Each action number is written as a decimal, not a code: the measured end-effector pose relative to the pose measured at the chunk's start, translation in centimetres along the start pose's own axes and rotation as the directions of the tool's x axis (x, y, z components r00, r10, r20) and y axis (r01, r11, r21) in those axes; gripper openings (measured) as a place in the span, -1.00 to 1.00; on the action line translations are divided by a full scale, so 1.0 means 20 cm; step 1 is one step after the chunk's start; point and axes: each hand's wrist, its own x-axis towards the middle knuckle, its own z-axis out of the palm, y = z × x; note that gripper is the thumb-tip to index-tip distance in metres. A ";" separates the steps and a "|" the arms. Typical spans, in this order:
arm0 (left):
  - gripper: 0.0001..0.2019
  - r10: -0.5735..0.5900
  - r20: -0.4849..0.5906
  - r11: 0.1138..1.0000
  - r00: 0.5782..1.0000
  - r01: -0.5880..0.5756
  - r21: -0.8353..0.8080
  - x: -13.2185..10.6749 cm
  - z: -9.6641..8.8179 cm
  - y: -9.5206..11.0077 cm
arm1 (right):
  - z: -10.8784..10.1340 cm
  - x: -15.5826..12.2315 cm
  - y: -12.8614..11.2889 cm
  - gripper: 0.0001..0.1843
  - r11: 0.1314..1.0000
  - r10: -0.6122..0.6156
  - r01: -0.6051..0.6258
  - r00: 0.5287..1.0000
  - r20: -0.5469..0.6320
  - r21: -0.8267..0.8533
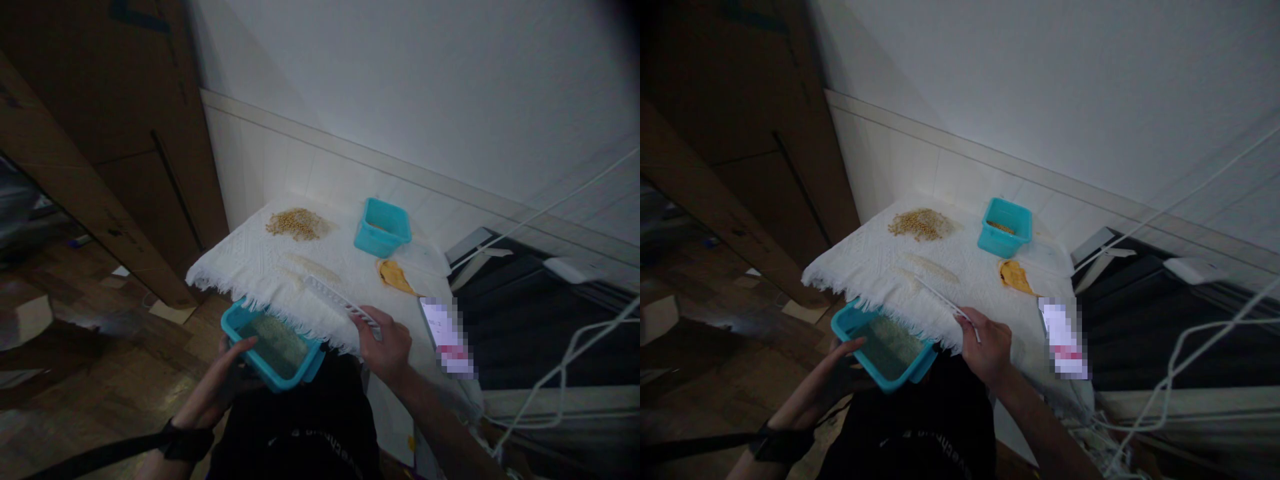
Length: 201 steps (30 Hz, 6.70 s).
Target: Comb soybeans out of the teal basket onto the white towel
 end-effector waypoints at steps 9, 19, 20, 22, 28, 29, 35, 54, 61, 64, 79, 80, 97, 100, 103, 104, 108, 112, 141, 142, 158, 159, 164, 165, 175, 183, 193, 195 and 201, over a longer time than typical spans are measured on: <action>-0.23 0.010 -0.018 1.000 1.000 -0.010 -0.026 0.01 -0.01 0.01 | 0.07 -0.02 -0.01 -0.78 0.990 -0.092 0.088 0.995 0.035 0.111; -0.10 0.003 -0.045 0.999 0.999 -0.005 -0.043 0.00 -0.01 0.02 | 0.00 -0.03 -0.11 -0.82 0.985 -0.038 0.020 0.994 0.101 0.174; -0.08 0.002 -0.040 0.999 0.999 -0.004 -0.043 0.00 -0.01 0.02 | 0.02 -0.02 -0.07 -0.84 0.990 -0.019 0.013 0.999 0.047 0.141; -0.09 -0.005 -0.058 0.999 0.998 0.003 -0.033 -0.01 0.00 0.03 | 0.09 0.00 0.01 -0.89 0.996 0.022 -0.021 1.000 -0.008 0.086; -0.14 0.016 -0.058 1.000 0.998 -0.017 -0.015 0.02 -0.02 0.02 | 0.23 0.05 0.12 -0.79 0.995 0.097 -0.098 0.993 0.065 0.002; -0.19 0.027 -0.063 1.000 0.998 -0.028 -0.006 0.03 -0.03 0.02 | 0.23 0.05 0.11 -0.81 0.996 0.081 -0.083 0.994 0.075 0.025; -0.23 0.039 -0.051 0.999 0.998 -0.039 0.006 0.03 -0.06 0.02 | 0.14 0.04 -0.01 -0.92 0.981 -0.052 0.037 0.996 0.075 0.191; 0.00 0.029 -0.091 1.000 0.995 -0.030 -0.009 0.02 -0.06 0.07 | 0.37 0.08 0.05 -0.84 0.949 0.249 -0.275 0.954 0.165 0.157; -0.12 0.041 -0.093 0.999 0.995 -0.042 -0.012 0.04 -0.10 0.07 | 0.21 0.03 -0.10 -0.87 0.978 0.010 -0.032 0.994 0.109 0.205; -0.20 0.052 -0.104 0.998 0.993 -0.054 -0.017 0.06 -0.13 0.05 | 0.16 0.03 -0.18 -0.89 0.970 -0.035 0.005 0.992 0.118 0.244; -0.31 0.052 -0.124 0.999 0.991 -0.053 -0.004 0.07 -0.16 0.06 | 0.65 0.16 0.00 -0.84 0.985 0.056 -0.083 0.983 0.174 0.153; -0.32 0.051 -0.120 0.999 0.992 -0.052 -0.004 0.07 -0.16 0.06 | 0.65 0.15 0.00 -0.83 0.985 0.048 -0.075 0.984 0.171 0.155; -0.37 0.057 -0.124 0.998 0.991 -0.059 -0.016 0.05 -0.18 0.08 | 0.57 0.10 -0.08 -0.87 0.949 -0.086 0.052 0.992 0.096 0.312; -0.32 0.060 -0.115 0.998 0.991 -0.063 -0.017 0.03 -0.17 0.09 | 0.52 0.06 -0.14 -0.83 0.936 -0.108 0.064 0.988 0.109 0.347; -0.35 0.073 -0.104 0.997 0.992 -0.075 -0.023 0.02 -0.15 0.11 | 0.50 0.06 -0.17 -0.81 0.930 -0.115 0.077 0.990 0.085 0.358; -0.37 0.078 -0.101 0.996 0.992 -0.081 -0.025 0.02 -0.15 0.11 | 0.51 0.06 -0.16 -0.81 0.933 -0.114 0.080 0.991 0.075 0.350; -0.43 0.087 -0.092 0.995 0.992 -0.091 -0.037 0.02 -0.15 0.10 | 0.55 0.06 -0.16 -0.82 0.952 -0.110 0.065 0.985 0.135 0.298; -0.39 0.089 -0.085 0.996 0.992 -0.091 -0.018 0.02 -0.15 0.10 | 0.53 0.01 -0.22 -0.74 0.927 -0.175 0.099 0.968 0.182 0.362; -0.08 -0.068 -0.065 0.998 0.996 0.069 0.008 0.09 -0.05 -0.11 | 0.05 0.04 0.49 -0.54 0.788 0.611 -0.613 0.790 0.049 0.060; -0.05 -0.077 -0.063 0.997 0.995 0.078 0.007 0.09 -0.04 -0.11 | 0.06 0.04 0.48 -0.59 0.798 0.597 -0.599 0.800 0.056 0.061; 0.02 -0.106 -0.044 0.994 0.993 0.106 0.018 0.06 0.08 -0.14 | 0.05 -0.03 0.46 -0.81 0.869 0.488 -0.488 0.872 0.025 0.080; 0.02 -0.104 -0.051 0.994 0.993 0.104 0.014 0.06 0.08 -0.14 | 0.06 -0.04 0.46 -0.82 0.884 0.461 -0.462 0.887 0.030 0.075; 0.03 -0.092 -0.059 0.996 0.994 0.092 -0.003 0.07 0.08 -0.15 | 0.03 -0.11 0.36 -0.88 0.934 0.353 -0.355 0.934 0.061 0.043; 0.02 -0.092 -0.058 0.996 0.994 0.093 0.002 0.07 0.08 -0.15 | 0.02 -0.12 0.33 -0.89 0.943 0.328 -0.331 0.942 0.066 0.038; -0.05 -0.095 -0.046 0.995 0.994 0.096 0.033 0.04 0.10 -0.11 | 0.02 -0.09 0.27 -0.92 0.968 0.233 -0.236 0.971 0.044 0.083; -0.04 -0.091 -0.053 0.996 0.994 0.092 0.017 0.05 0.09 -0.11 | 0.15 -0.03 0.33 -0.91 0.972 0.163 -0.174 0.983 0.080 0.158; -0.03 -0.088 -0.037 0.996 0.995 0.088 0.006 0.02 0.11 -0.09 | 0.16 -0.03 0.22 -0.95 0.975 0.015 -0.033 0.996 0.088 0.218; -0.01 -0.084 -0.046 0.996 0.995 0.085 0.006 0.01 0.12 -0.08 | 0.15 -0.02 0.20 -0.96 0.974 -0.003 -0.015 0.997 0.078 0.225; -0.14 -0.081 -0.044 0.997 0.996 0.082 0.000 -0.01 0.15 -0.07 | 0.13 0.00 0.18 -0.90 0.985 -0.015 0.005 0.998 0.059 0.173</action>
